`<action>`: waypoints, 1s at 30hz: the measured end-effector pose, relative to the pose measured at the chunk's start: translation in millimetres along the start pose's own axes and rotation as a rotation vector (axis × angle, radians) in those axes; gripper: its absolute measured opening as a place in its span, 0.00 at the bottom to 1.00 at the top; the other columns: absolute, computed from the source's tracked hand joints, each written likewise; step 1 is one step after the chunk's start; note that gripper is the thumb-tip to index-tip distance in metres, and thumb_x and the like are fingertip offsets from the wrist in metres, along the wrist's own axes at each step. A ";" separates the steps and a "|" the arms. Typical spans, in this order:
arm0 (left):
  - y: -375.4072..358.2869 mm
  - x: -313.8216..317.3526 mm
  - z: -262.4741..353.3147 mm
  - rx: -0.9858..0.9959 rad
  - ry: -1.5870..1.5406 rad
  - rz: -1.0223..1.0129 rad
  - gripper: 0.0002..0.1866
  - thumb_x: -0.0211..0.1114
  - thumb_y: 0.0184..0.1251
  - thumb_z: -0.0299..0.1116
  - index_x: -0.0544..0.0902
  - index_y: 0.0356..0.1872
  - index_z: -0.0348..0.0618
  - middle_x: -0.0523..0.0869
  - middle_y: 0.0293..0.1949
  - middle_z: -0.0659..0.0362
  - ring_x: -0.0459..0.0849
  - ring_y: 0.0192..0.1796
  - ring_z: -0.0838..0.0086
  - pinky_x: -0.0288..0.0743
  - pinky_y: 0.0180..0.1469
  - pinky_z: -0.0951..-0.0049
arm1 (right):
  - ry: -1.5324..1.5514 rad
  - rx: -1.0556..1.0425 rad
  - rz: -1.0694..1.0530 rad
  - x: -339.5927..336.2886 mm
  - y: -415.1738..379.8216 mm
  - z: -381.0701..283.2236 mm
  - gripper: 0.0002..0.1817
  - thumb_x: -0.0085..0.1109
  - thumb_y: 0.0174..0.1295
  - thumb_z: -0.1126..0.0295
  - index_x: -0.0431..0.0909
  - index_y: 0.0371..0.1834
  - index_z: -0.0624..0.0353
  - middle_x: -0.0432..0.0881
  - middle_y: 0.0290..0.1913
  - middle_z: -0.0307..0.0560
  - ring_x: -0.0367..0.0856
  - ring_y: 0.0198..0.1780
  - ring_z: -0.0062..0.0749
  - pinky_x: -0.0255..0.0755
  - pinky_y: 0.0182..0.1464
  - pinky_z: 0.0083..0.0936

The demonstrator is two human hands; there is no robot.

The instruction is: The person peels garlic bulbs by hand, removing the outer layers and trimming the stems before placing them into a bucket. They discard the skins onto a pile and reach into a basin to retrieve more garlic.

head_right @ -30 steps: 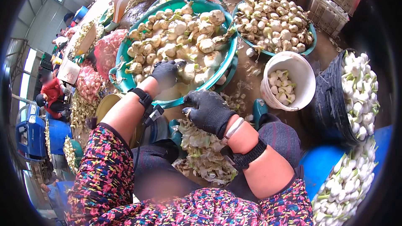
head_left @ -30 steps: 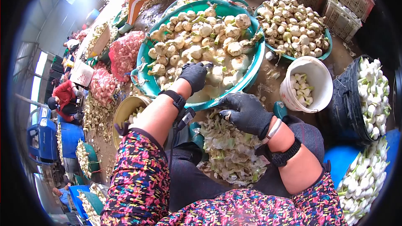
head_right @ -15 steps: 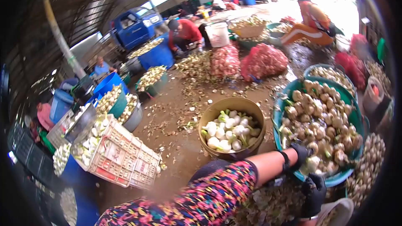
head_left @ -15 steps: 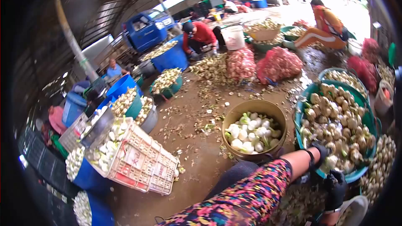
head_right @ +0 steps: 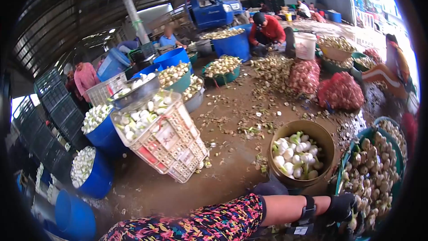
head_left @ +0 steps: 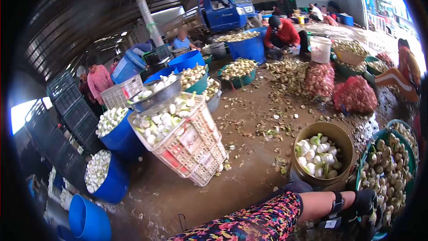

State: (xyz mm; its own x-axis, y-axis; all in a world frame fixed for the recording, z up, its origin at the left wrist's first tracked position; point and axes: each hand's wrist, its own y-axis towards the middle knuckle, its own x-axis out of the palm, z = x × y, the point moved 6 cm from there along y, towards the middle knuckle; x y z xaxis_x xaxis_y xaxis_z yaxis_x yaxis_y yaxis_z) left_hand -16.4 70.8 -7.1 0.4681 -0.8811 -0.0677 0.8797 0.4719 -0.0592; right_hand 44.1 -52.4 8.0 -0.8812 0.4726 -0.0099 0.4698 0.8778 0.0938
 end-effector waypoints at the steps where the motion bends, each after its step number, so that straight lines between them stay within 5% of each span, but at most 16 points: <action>1: 8.4 -0.8 -11.3 0.082 -0.191 -0.001 0.05 0.59 0.40 0.17 0.81 0.22 0.36 0.80 0.16 0.56 0.79 0.19 0.72 0.69 0.20 0.71 | 0.000 -0.013 -0.016 2.0 -2.1 5.2 0.30 0.55 0.61 0.62 0.59 0.65 0.61 0.64 0.63 0.51 0.67 0.59 0.40 0.65 0.58 0.37; 3: 24.4 0.2 -44.2 0.274 -0.533 0.024 0.05 0.60 0.38 0.18 0.79 0.17 0.40 0.75 0.13 0.62 0.69 0.16 0.77 0.62 0.18 0.72 | 0.956 0.385 -0.108 9.8 -9.4 42.9 0.26 0.51 0.62 0.65 0.61 0.63 0.62 0.68 0.60 0.49 0.69 0.57 0.36 0.66 0.58 0.31; 4: 8.3 -0.8 -41.0 0.254 -0.581 0.095 0.05 0.60 0.40 0.19 0.76 0.14 0.41 0.73 0.11 0.61 0.65 0.15 0.78 0.58 0.18 0.69 | 0.951 0.379 -0.124 16.0 -8.5 37.8 0.26 0.51 0.62 0.65 0.61 0.63 0.62 0.68 0.60 0.49 0.69 0.57 0.36 0.66 0.58 0.31; 6: -32.5 -10.3 -26.9 0.201 -0.004 0.287 0.06 0.61 0.43 0.22 0.75 0.13 0.40 0.70 0.10 0.60 0.64 0.16 0.78 0.56 0.18 0.68 | 0.812 0.343 -0.163 24.5 -8.2 27.9 0.26 0.51 0.62 0.65 0.61 0.63 0.62 0.68 0.60 0.49 0.68 0.57 0.37 0.66 0.58 0.31; 8: -46.2 -10.7 -33.8 0.171 0.148 0.331 0.08 0.63 0.46 0.24 0.75 0.13 0.40 0.70 0.11 0.58 0.65 0.17 0.79 0.57 0.19 0.68 | 0.676 0.300 -0.189 29.3 -9.3 19.4 0.27 0.51 0.62 0.64 0.61 0.63 0.62 0.68 0.60 0.49 0.68 0.57 0.37 0.66 0.58 0.31; 10: -44.3 -7.9 -35.6 0.181 0.142 0.261 0.06 0.64 0.48 0.25 0.76 0.16 0.41 0.73 0.13 0.60 0.66 0.18 0.80 0.59 0.20 0.69 | 0.541 0.263 -0.212 32.4 -12.5 12.9 0.27 0.51 0.62 0.64 0.61 0.63 0.62 0.68 0.60 0.50 0.68 0.57 0.37 0.65 0.58 0.31; 12: -37.7 -5.6 -36.6 0.330 -0.369 0.316 0.05 0.64 0.49 0.26 0.77 0.19 0.42 0.76 0.17 0.61 0.68 0.20 0.79 0.62 0.22 0.69 | 0.414 0.228 -0.231 36.0 -18.1 9.6 0.27 0.51 0.62 0.64 0.61 0.63 0.62 0.68 0.60 0.50 0.68 0.57 0.37 0.65 0.58 0.31; 14: -51.1 -15.5 -13.3 0.375 -0.313 0.271 0.02 0.63 0.50 0.25 0.79 0.24 0.41 0.79 0.20 0.62 0.73 0.24 0.78 0.68 0.27 0.70 | 0.295 0.187 -0.242 39.5 -24.0 6.2 0.27 0.51 0.62 0.63 0.61 0.63 0.62 0.68 0.60 0.50 0.68 0.58 0.37 0.65 0.59 0.32; 18: -86.2 -3.6 17.6 0.177 -0.400 0.022 0.04 0.59 0.55 0.23 0.82 0.30 0.39 0.84 0.30 0.57 0.80 0.34 0.74 0.73 0.37 0.71 | 0.049 0.110 -0.250 44.2 -36.3 1.7 0.27 0.51 0.62 0.63 0.62 0.63 0.63 0.68 0.60 0.50 0.68 0.58 0.38 0.64 0.59 0.32; 21: -85.8 -11.2 4.5 0.098 -0.462 0.261 0.05 0.61 0.56 0.25 0.81 0.32 0.37 0.83 0.30 0.54 0.79 0.32 0.73 0.72 0.35 0.69 | 0.117 0.104 -0.121 42.9 -42.5 1.2 0.27 0.52 0.62 0.61 0.63 0.61 0.63 0.70 0.58 0.50 0.69 0.56 0.37 0.65 0.59 0.33; 25: -77.7 -18.9 8.8 0.100 0.109 0.383 0.19 0.72 0.47 0.42 0.78 0.28 0.35 0.80 0.25 0.49 0.76 0.28 0.69 0.70 0.33 0.65 | 0.398 0.179 -0.118 27.5 -35.3 29.7 0.25 0.52 0.63 0.61 0.65 0.59 0.63 0.73 0.55 0.49 0.71 0.54 0.37 0.66 0.57 0.33; 28: -74.1 -14.8 4.6 0.185 0.031 0.331 0.07 0.62 0.49 0.30 0.80 0.26 0.35 0.80 0.19 0.56 0.74 0.24 0.78 0.69 0.27 0.68 | 0.513 0.214 -0.137 25.1 -34.1 34.1 0.25 0.50 0.64 0.60 0.64 0.60 0.63 0.72 0.55 0.50 0.71 0.54 0.39 0.65 0.58 0.36; 29: -72.7 -12.8 6.3 0.203 0.064 0.335 0.06 0.61 0.49 0.28 0.80 0.25 0.35 0.80 0.19 0.56 0.74 0.24 0.79 0.69 0.27 0.68 | 0.582 0.356 -0.177 11.7 -24.5 67.5 0.29 0.52 0.62 0.53 0.64 0.61 0.60 0.72 0.56 0.51 0.71 0.54 0.39 0.64 0.59 0.37; 30: -70.5 -10.4 7.8 0.219 0.097 0.335 0.05 0.60 0.48 0.27 0.80 0.25 0.34 0.80 0.19 0.57 0.74 0.25 0.79 0.69 0.27 0.68 | 0.790 0.155 -0.259 31.6 -35.4 32.4 0.26 0.53 0.62 0.63 0.63 0.61 0.59 0.71 0.55 0.48 0.71 0.55 0.35 0.66 0.58 0.32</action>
State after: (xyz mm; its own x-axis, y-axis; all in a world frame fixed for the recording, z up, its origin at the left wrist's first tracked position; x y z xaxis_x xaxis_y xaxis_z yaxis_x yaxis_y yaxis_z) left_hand -82.7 46.5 5.6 0.7310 -0.6677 -0.1409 0.6817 0.7053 0.1944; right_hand 1.3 -65.9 -27.9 -0.7134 0.1120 0.6918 0.1988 0.9789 0.0465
